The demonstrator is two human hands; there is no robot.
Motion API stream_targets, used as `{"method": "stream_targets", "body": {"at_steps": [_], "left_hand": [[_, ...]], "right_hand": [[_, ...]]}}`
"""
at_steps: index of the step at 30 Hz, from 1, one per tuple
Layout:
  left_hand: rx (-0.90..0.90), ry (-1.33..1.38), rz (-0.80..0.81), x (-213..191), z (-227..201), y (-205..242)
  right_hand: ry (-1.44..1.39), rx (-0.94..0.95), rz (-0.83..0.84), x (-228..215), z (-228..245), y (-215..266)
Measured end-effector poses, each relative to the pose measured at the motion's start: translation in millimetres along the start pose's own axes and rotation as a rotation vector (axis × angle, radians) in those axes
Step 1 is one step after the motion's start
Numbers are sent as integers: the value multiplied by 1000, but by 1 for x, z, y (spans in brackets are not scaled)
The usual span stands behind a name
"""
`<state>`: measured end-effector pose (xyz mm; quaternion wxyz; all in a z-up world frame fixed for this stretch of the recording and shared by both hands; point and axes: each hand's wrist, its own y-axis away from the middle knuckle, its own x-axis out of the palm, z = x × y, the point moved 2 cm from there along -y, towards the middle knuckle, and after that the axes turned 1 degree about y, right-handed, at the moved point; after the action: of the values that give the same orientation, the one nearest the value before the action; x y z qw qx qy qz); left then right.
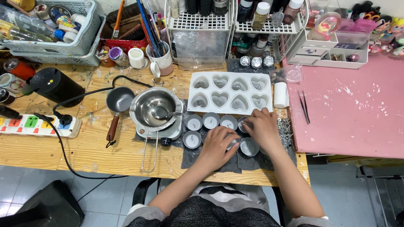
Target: Preparing candle molds by placing wicks into small metal containers and a heart-shaped silicone mold using tweezers.
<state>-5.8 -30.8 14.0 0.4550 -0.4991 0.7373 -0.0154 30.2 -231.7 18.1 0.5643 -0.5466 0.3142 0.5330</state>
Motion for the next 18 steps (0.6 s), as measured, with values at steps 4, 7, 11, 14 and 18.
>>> {"method": "stream_targets", "body": {"at_steps": [4, 7, 11, 14, 18], "left_hand": [[27, -29, -27, 3, 2, -6], [25, -16, -16, 6, 4, -7], [6, -2, 1, 10, 6, -8], [-3, -6, -1, 10, 6, -11], [-7, -43, 5, 10, 6, -19]], "right_hand": [[45, -3, 33, 13, -2, -3], [36, 29, 44, 17, -2, -3], [-9, 69, 44, 16, -2, -2], [-39, 72, 40, 16, -2, -4], [-102, 96, 66, 21, -6, -3]]}}
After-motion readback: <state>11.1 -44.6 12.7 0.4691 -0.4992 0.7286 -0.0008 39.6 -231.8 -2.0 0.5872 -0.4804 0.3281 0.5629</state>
